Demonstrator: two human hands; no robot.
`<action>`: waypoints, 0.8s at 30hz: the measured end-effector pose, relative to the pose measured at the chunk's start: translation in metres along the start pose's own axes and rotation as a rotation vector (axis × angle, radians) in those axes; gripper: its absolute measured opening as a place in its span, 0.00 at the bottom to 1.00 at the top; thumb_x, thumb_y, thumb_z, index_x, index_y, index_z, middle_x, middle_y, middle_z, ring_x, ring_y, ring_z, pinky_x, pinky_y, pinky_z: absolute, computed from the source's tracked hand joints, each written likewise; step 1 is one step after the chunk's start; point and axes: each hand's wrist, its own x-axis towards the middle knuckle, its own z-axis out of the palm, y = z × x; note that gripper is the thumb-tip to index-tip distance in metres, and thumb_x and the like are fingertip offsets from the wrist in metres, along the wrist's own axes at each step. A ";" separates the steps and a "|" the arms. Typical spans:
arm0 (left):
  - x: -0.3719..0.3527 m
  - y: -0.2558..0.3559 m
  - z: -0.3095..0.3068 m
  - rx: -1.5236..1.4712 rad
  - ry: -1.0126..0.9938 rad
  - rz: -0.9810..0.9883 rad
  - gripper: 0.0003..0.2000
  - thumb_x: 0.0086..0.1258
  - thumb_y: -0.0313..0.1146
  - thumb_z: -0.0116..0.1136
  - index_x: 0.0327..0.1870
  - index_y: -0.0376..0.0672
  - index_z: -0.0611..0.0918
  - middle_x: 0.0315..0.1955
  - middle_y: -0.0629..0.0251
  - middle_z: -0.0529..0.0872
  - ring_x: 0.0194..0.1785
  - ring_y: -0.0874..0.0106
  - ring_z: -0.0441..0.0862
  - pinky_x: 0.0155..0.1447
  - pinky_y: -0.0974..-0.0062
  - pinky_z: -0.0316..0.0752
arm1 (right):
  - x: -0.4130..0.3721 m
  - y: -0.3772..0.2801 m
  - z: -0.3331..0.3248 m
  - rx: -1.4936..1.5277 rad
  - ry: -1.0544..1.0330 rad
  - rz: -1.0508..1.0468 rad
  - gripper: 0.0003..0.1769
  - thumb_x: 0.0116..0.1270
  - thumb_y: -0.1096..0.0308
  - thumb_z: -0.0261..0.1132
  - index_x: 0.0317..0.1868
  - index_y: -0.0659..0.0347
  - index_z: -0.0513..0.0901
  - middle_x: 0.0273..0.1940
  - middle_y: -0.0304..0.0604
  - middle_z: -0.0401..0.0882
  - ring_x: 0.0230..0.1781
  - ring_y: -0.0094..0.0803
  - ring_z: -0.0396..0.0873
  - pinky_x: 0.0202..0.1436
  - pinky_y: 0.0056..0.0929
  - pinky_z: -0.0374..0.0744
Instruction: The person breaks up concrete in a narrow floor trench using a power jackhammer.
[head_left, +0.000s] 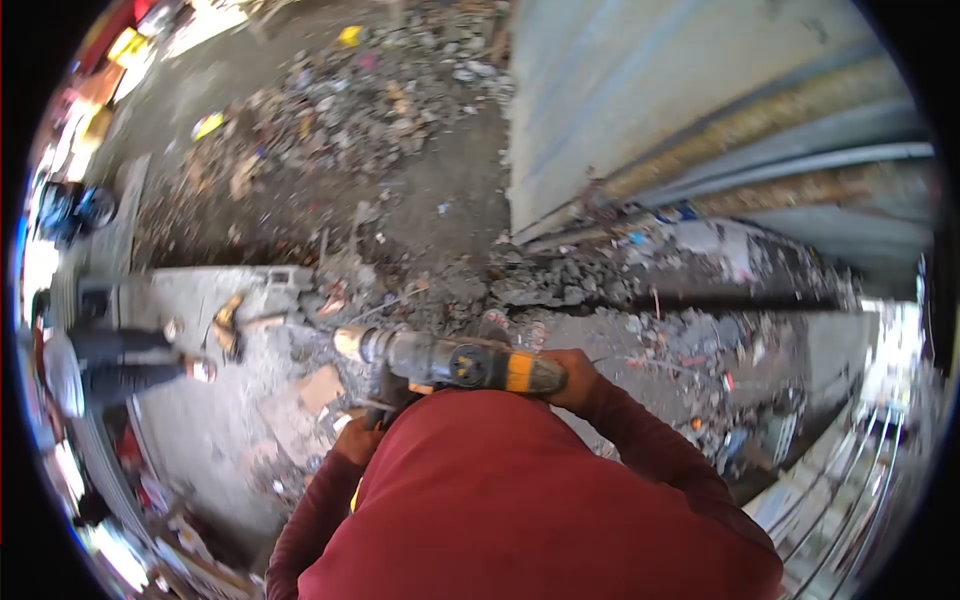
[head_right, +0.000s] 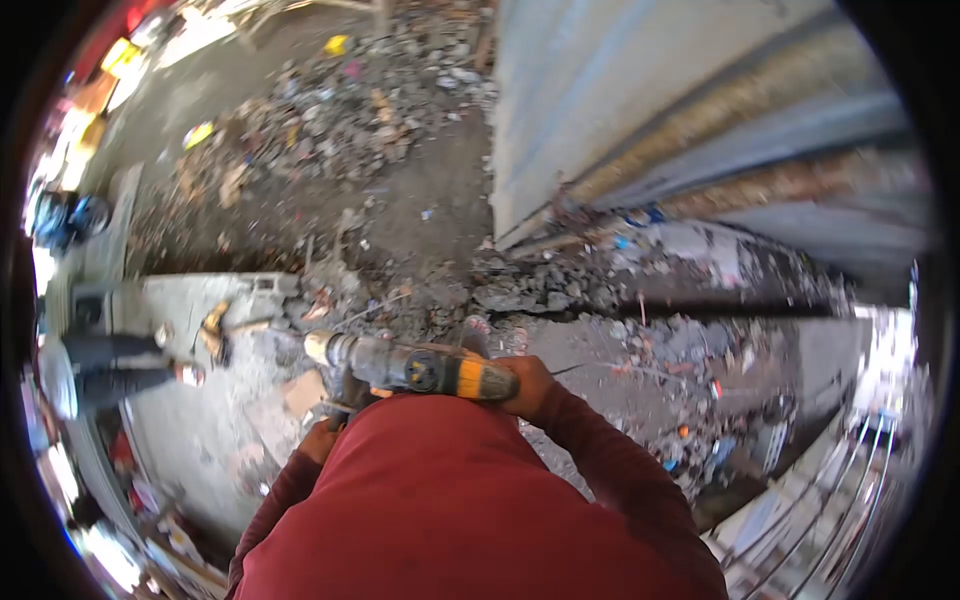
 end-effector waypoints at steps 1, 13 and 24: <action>0.009 -0.010 -0.019 -0.022 -0.034 -0.011 0.09 0.63 0.30 0.67 0.41 0.36 0.86 0.31 0.62 0.88 0.37 0.72 0.85 0.43 0.70 0.79 | -0.004 -0.007 0.013 0.044 0.012 0.048 0.23 0.54 0.62 0.81 0.49 0.61 0.89 0.43 0.50 0.90 0.43 0.41 0.90 0.50 0.35 0.85; 0.071 0.089 -0.151 0.236 -0.284 -0.072 0.08 0.61 0.25 0.69 0.28 0.40 0.79 0.19 0.68 0.80 0.18 0.74 0.77 0.24 0.73 0.72 | -0.029 -0.047 0.139 0.255 0.499 0.144 0.23 0.54 0.65 0.81 0.51 0.60 0.88 0.43 0.46 0.91 0.44 0.33 0.90 0.51 0.32 0.85; 0.165 0.148 -0.150 0.533 -0.307 0.064 0.08 0.59 0.28 0.71 0.29 0.39 0.81 0.19 0.66 0.82 0.19 0.75 0.79 0.22 0.73 0.70 | 0.017 0.017 0.146 0.412 0.652 0.088 0.24 0.57 0.68 0.81 0.55 0.61 0.88 0.46 0.41 0.91 0.48 0.24 0.86 0.55 0.29 0.83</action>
